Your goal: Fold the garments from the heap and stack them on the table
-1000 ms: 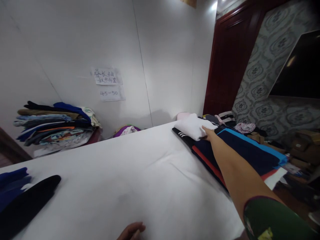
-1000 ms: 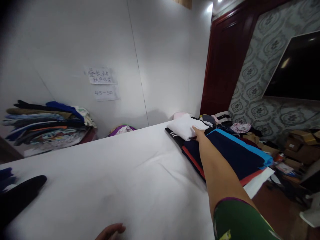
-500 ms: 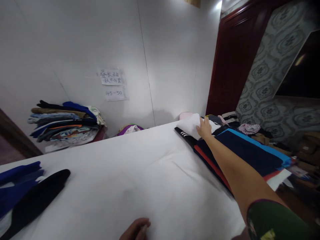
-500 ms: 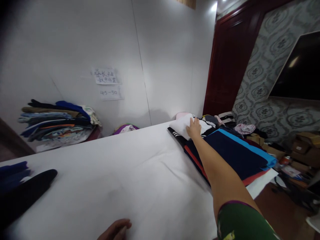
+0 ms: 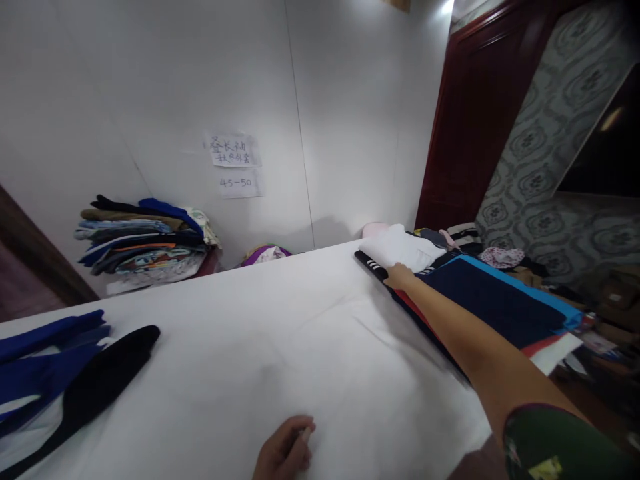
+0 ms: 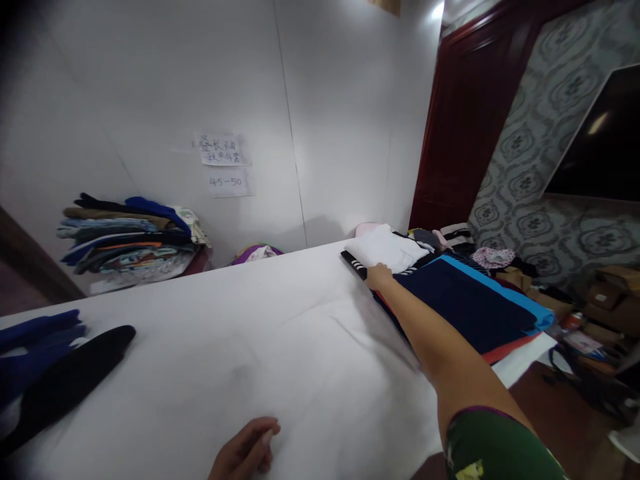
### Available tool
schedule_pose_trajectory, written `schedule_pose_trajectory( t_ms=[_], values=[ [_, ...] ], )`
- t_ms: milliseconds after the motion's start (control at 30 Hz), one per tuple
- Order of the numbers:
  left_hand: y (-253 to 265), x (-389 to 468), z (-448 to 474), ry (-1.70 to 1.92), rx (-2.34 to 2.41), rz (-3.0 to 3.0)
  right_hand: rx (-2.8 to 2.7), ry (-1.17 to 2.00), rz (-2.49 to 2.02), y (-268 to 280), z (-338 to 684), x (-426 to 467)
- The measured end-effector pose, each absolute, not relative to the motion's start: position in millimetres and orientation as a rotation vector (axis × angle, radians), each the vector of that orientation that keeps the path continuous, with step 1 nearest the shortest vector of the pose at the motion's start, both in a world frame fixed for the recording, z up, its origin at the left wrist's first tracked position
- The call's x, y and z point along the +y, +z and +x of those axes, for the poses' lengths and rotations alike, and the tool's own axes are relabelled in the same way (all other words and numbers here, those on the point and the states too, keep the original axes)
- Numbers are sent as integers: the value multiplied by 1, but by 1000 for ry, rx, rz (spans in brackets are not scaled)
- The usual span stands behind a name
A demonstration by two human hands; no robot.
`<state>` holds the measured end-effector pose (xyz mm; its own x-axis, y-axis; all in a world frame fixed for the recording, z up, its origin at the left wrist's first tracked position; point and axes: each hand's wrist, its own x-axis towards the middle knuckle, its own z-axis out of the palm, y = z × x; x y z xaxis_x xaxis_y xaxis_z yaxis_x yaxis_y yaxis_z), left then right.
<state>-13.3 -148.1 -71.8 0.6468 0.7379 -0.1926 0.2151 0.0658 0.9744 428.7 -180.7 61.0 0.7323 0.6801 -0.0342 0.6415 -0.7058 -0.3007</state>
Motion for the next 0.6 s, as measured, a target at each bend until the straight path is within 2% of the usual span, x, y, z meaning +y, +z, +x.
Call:
schedule_pose_trajectory(
  t_ms=[300,467,600],
  values=[
    [-50,-151,-11,406,816,1559,-1729,632,-2142,9,264,-172],
    [-42,-169,-10,412,798,1424,-2106,600,-1748,-13,170,-172],
    [-44,-169,-13,350,809,1256,-2231,589,-1600,-34,139,-169]
  ],
)
